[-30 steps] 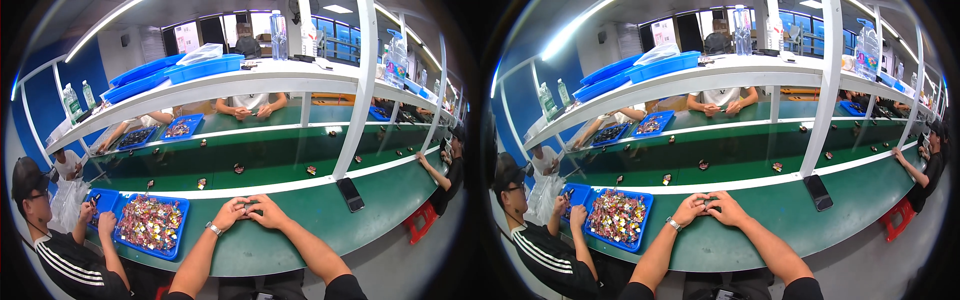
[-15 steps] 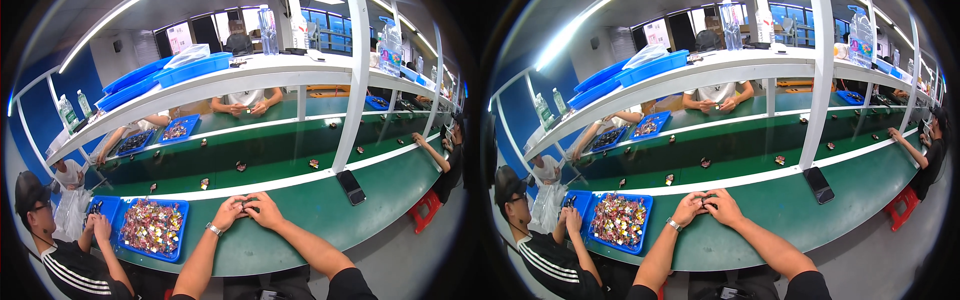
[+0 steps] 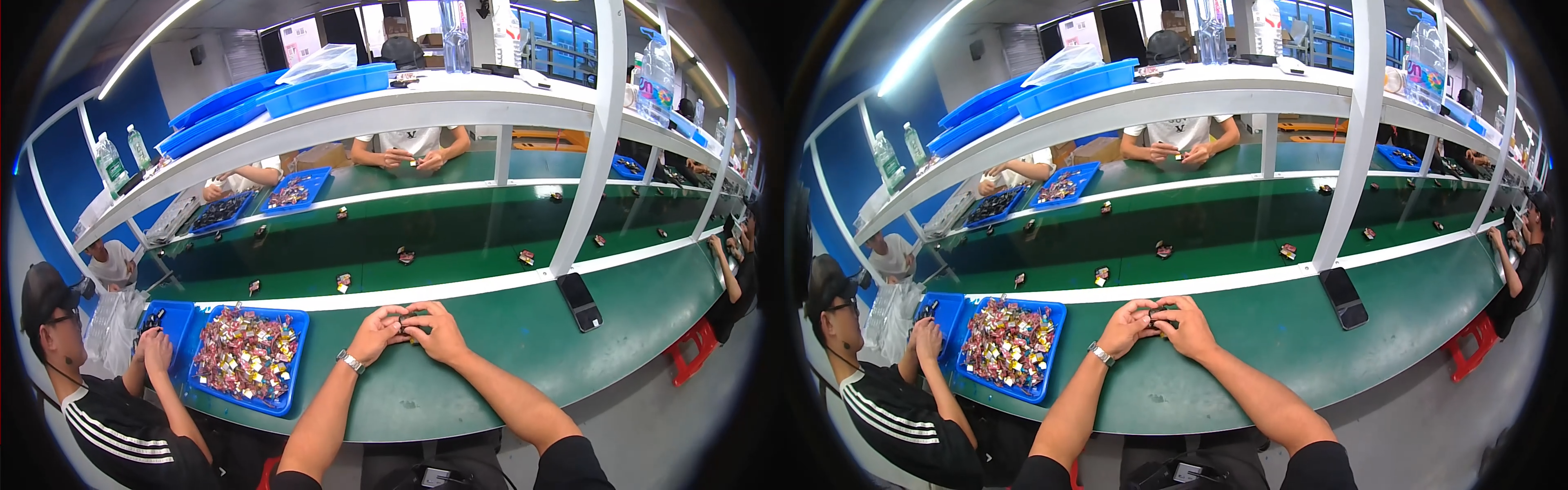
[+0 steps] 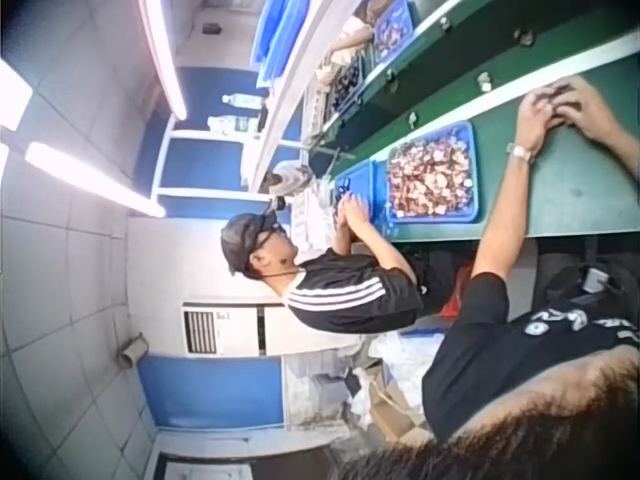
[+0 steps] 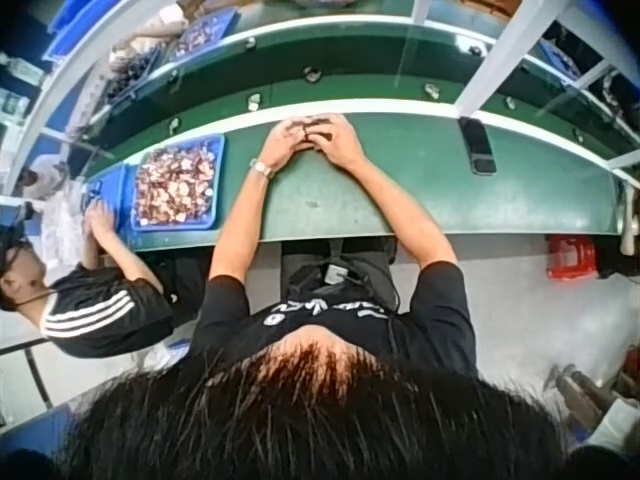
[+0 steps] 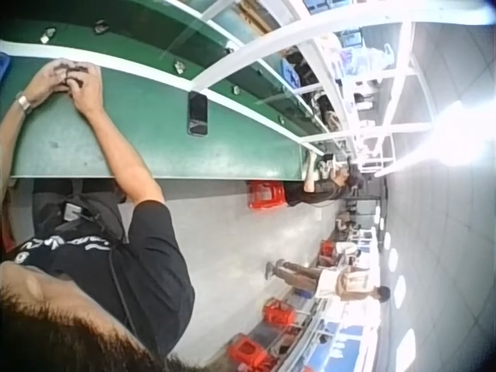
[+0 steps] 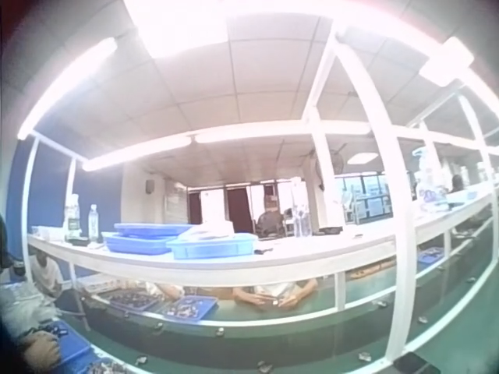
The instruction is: Assembling small mechanical components or toy parts on a factory assembly line.
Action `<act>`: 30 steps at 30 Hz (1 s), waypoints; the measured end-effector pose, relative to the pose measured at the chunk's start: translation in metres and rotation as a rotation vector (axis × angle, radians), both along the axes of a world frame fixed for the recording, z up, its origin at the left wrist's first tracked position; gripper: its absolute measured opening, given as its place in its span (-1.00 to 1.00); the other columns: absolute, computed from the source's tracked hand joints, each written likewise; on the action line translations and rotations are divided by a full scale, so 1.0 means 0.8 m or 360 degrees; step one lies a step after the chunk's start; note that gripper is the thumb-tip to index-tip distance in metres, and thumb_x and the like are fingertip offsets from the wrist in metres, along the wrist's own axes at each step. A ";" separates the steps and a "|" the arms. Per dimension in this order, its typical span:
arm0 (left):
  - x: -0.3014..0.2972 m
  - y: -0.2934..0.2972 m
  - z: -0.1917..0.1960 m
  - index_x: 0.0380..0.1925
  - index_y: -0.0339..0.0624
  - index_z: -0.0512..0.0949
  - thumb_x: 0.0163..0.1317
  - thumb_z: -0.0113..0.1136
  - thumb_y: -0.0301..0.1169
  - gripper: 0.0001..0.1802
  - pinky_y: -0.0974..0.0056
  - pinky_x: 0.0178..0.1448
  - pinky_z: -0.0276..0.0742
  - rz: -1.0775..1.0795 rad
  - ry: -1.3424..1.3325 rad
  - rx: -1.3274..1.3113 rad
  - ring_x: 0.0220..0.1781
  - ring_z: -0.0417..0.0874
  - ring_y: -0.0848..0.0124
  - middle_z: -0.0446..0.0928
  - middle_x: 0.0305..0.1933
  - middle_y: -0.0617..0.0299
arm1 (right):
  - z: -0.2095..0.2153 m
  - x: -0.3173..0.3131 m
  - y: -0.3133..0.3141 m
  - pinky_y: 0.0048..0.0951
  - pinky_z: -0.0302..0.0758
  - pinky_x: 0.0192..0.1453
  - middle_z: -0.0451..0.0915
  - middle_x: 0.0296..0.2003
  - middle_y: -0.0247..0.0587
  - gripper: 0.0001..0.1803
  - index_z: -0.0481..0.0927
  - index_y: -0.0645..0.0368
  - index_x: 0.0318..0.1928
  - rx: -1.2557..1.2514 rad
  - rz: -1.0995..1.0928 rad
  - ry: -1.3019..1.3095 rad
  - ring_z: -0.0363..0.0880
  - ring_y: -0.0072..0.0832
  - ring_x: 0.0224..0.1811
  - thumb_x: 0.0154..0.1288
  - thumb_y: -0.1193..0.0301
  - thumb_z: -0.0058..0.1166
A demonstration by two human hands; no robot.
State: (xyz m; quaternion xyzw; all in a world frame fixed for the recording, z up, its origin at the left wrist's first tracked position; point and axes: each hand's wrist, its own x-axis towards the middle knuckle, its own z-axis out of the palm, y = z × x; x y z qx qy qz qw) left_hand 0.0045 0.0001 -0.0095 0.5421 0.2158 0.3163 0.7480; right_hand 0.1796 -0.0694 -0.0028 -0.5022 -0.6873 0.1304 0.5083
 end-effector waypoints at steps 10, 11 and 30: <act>0.002 -0.001 -0.001 0.08 -0.23 0.37 0.38 0.03 -0.54 -0.71 0.19 0.16 0.61 0.0045 0.0059 0.0027 0.04 0.64 0.31 0.57 0.01 0.05 | -0.002 -0.004 -0.001 -0.27 0.42 0.22 0.58 0.01 -0.30 -0.81 0.72 0.09 -0.21 -0.0047 0.0023 0.0086 0.44 -0.23 0.15 0.12 0.50 0.22; 0.002 -0.002 0.000 0.08 -0.24 0.36 0.38 0.02 -0.55 -0.71 0.18 0.17 0.61 0.0082 0.0075 0.0026 0.04 0.64 0.30 0.57 0.00 0.04 | -0.002 -0.004 -0.001 -0.27 0.42 0.22 0.58 0.01 -0.30 -0.81 0.72 0.09 -0.21 -0.0043 0.0013 0.0093 0.44 -0.23 0.15 0.12 0.50 0.22; 0.009 0.001 -0.009 0.06 -0.30 0.34 0.34 0.07 -0.53 -0.69 0.19 0.12 0.66 0.0141 0.0002 0.0087 0.07 0.63 0.27 0.52 0.09 -0.01 | -0.013 0.000 0.007 -0.21 0.36 0.30 0.51 0.14 -0.17 -0.78 0.71 0.11 -0.18 0.0093 -0.0052 -0.0035 0.36 -0.17 0.26 0.09 0.50 0.22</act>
